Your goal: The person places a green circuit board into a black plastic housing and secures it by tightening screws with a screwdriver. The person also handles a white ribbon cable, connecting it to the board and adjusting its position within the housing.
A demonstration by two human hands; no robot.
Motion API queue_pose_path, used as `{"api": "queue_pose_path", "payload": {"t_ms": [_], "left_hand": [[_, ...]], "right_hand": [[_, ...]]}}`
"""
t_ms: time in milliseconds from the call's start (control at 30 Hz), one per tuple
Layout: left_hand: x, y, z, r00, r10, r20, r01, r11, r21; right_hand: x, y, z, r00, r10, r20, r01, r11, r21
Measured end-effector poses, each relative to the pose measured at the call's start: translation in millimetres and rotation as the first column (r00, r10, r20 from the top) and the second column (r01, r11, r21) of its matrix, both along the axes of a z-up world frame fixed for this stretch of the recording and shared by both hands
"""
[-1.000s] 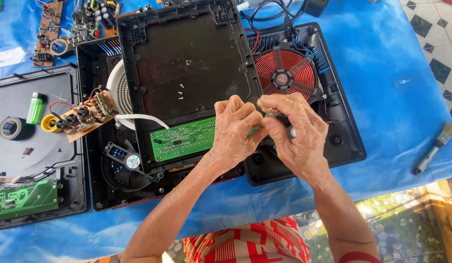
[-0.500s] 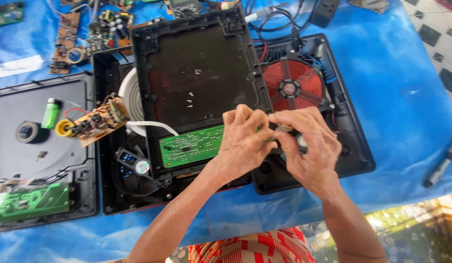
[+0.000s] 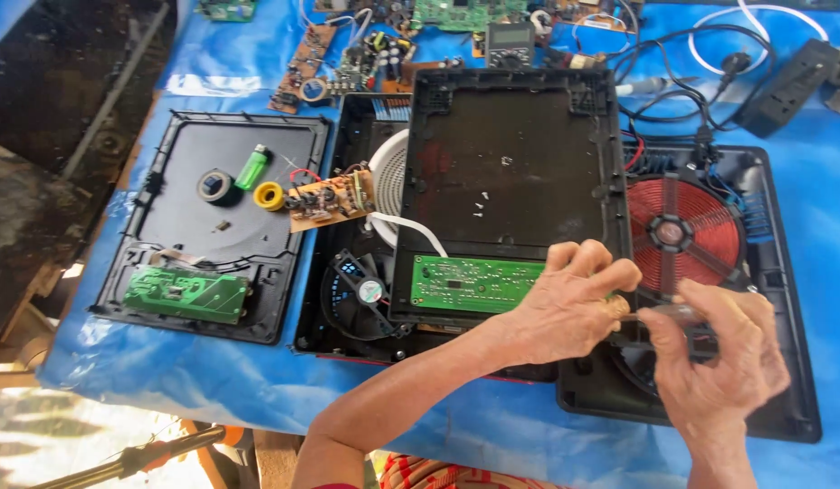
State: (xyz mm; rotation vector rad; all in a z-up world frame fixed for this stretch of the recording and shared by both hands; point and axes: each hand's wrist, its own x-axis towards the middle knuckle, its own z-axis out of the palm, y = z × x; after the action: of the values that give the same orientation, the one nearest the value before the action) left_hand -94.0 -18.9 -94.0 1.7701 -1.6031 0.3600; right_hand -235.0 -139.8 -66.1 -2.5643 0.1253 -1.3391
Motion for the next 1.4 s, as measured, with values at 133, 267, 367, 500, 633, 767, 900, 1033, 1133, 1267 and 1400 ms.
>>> {"api": "queue_pose_path", "payload": {"t_ms": [133,267,367,500,633,767,900,1033,1133,1267,1400], "left_hand": [[-1,-2,-10,0.997,0.053,0.05,-0.056,0.996,0.069],[-2,-2,-10,0.996,0.033,0.085,-0.033,0.999,-0.001],[-3,-4,-16,0.992,0.056,0.117,-0.055,0.998,-0.014],[-5,-3,-16,0.993,0.066,0.099,-0.064,0.998,-0.021],[-5,-6,-23,0.993,0.096,0.069,-0.099,0.994,0.041],[-6,-8,-27,0.992,0.09,0.092,-0.088,0.996,-0.019],[-6,-9,-26,0.993,0.075,0.09,-0.077,0.997,0.023],[-5,-11,-32,0.998,0.03,0.059,-0.034,0.997,0.065],[-6,-8,-28,1.0,0.014,0.024,-0.015,1.0,0.008],[-6,-2,-14,0.993,0.06,0.105,-0.052,0.996,-0.075],[-5,1,-9,0.989,0.068,0.129,-0.054,0.993,-0.104]], "right_hand": [[-4,3,-4,0.998,0.066,0.019,-0.068,0.995,0.076],[-10,4,-6,0.991,0.011,-0.137,0.013,0.985,0.174],[-9,-4,-20,0.994,0.083,-0.068,-0.071,0.984,0.165],[-14,-11,-38,0.993,0.09,-0.079,-0.065,0.961,0.27],[-12,2,-38,0.989,0.136,-0.057,-0.112,0.943,0.314],[-13,7,-44,0.989,0.133,-0.057,-0.096,0.899,0.427],[-21,5,-59,0.993,0.021,-0.112,0.031,0.896,0.443],[-51,-62,-173,0.89,-0.226,-0.395,0.416,0.757,0.504],[-24,-58,-164,0.976,-0.2,-0.088,0.218,0.92,0.325],[-11,5,-49,0.998,0.059,-0.024,-0.044,0.907,0.418],[-7,-6,-33,0.998,-0.045,0.046,0.046,0.999,-0.025]]}}
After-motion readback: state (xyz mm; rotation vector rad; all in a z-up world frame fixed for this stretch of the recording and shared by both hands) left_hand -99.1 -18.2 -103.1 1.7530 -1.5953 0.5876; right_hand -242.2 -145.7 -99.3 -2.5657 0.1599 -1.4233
